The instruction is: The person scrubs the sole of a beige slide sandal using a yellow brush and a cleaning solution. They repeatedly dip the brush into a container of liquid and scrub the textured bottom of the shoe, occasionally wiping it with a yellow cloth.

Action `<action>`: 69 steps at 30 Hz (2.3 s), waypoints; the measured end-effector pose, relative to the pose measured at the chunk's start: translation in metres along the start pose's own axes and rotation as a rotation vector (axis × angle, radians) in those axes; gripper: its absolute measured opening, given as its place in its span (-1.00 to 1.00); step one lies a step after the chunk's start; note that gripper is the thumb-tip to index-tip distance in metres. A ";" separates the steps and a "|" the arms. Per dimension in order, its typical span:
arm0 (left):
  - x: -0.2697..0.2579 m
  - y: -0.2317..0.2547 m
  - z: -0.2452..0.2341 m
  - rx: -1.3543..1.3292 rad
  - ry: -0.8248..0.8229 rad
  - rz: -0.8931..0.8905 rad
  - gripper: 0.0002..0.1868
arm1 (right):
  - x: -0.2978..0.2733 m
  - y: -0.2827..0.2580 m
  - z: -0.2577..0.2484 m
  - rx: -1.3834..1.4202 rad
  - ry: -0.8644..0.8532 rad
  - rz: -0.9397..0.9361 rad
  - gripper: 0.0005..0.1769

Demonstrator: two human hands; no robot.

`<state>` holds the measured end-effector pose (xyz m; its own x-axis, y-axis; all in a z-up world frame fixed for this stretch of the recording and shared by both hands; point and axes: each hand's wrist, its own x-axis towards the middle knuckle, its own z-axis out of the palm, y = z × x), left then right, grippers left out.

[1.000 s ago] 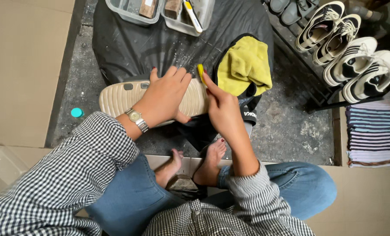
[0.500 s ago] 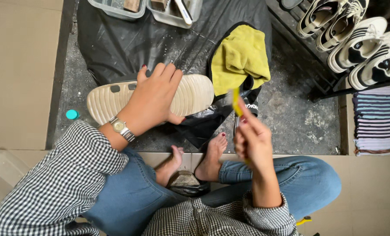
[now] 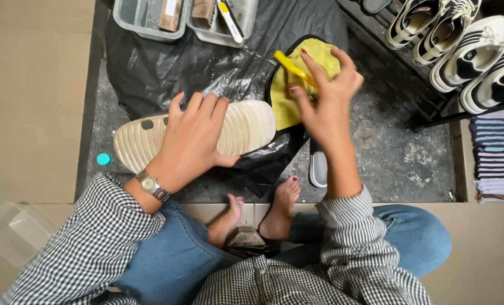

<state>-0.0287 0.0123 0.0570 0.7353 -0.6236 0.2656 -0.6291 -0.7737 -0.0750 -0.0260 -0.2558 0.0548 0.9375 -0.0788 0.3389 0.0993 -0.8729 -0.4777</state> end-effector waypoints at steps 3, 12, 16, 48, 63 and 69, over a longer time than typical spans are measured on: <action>-0.001 -0.006 0.001 -0.136 0.004 -0.048 0.29 | 0.016 0.017 0.029 -0.120 -0.130 -0.087 0.07; 0.001 -0.008 -0.003 -0.240 0.024 -0.096 0.22 | -0.016 0.035 -0.002 1.071 0.427 0.265 -0.63; 0.005 -0.003 -0.001 -0.231 0.040 -0.102 0.24 | -0.032 -0.021 -0.004 0.650 0.368 0.013 -0.68; 0.009 0.010 -0.014 -0.360 0.125 -0.112 0.16 | -0.031 -0.024 0.004 0.621 0.479 0.047 -0.47; 0.009 0.018 -0.005 -0.204 0.116 -0.041 0.24 | -0.008 -0.023 0.054 0.555 0.408 0.242 -0.82; 0.002 0.018 -0.006 -0.176 0.000 0.027 0.27 | 0.020 -0.001 0.008 0.734 0.443 0.344 -0.71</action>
<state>-0.0404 -0.0024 0.0621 0.7178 -0.6436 0.2658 -0.6827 -0.7255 0.0870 -0.0046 -0.2524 0.0562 0.7561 -0.5867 0.2899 0.1671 -0.2552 -0.9523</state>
